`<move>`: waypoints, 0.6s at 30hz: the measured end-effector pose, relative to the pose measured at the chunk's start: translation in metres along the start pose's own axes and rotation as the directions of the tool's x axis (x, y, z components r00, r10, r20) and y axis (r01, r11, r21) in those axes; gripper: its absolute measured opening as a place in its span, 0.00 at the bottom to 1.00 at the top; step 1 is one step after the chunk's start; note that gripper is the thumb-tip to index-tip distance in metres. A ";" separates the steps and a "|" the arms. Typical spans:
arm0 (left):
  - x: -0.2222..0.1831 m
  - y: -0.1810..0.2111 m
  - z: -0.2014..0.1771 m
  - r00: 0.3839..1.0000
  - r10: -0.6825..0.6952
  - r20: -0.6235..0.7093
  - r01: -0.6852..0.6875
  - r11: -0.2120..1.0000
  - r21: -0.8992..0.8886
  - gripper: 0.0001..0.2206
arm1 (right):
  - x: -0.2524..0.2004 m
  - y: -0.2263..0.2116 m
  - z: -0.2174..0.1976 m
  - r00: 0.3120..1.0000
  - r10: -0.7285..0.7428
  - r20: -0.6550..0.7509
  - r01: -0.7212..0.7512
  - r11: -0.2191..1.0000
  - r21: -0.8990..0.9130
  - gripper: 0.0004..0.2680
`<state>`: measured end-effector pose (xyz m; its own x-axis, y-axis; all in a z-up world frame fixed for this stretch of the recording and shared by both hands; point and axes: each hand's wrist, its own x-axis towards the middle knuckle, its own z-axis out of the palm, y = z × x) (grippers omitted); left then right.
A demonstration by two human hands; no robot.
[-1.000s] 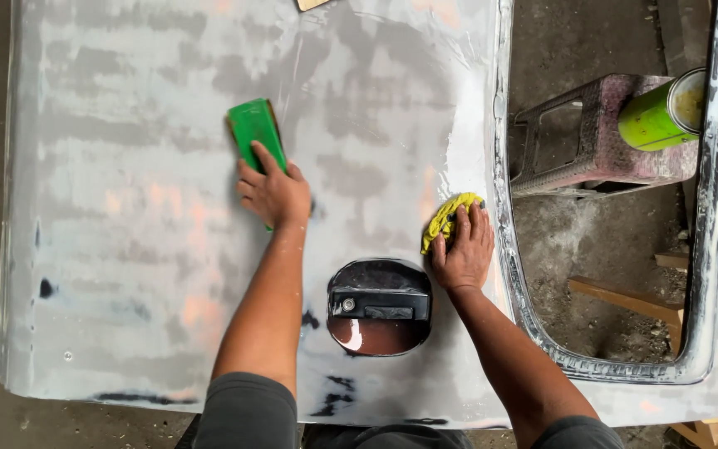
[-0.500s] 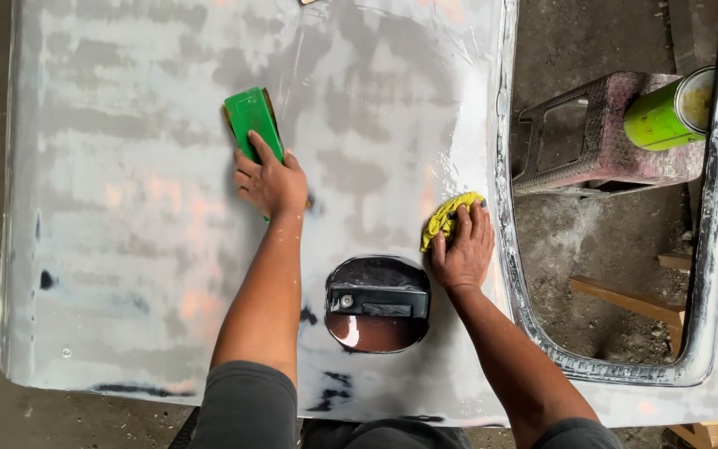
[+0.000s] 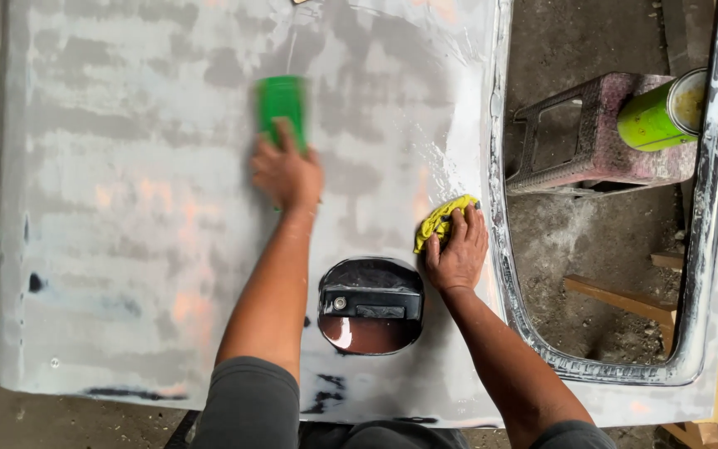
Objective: The person scrubs a white car door with a green sponge and wipes it with a yellow cloth. They repeatedly dip the sponge and cloth into a green bucket of water to clean the surface around the door handle and window frame.
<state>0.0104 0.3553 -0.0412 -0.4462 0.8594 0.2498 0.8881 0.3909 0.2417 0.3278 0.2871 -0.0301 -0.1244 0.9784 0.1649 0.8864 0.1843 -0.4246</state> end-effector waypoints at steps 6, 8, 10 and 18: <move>-0.028 0.101 -0.030 0.935 0.268 0.234 -0.281 0.960 0.022 0.35 | 0.000 0.000 -0.002 1.000 -0.014 0.007 0.014 1.000 -0.012 0.25; -0.044 0.125 -0.037 0.806 0.512 0.296 -0.485 0.859 -0.166 0.33 | 0.000 0.002 -0.001 1.000 -0.016 0.013 0.016 1.000 -0.004 0.25; -0.045 0.121 -0.026 0.619 0.724 0.304 -0.631 0.689 -0.355 0.31 | 0.000 0.001 0.002 1.000 -0.016 0.021 0.016 1.000 0.008 0.25; 0.017 -0.006 -0.023 0.966 -0.257 -0.039 0.260 0.955 0.140 0.33 | 0.000 -0.002 0.000 1.000 -0.007 0.014 0.007 1.000 0.022 0.25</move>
<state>-0.0050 0.3598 -0.0164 -0.6634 0.7166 0.2153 0.7480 0.6430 0.1648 0.3261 0.2867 -0.0292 -0.1366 0.9783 0.1558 0.8754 0.1929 -0.4433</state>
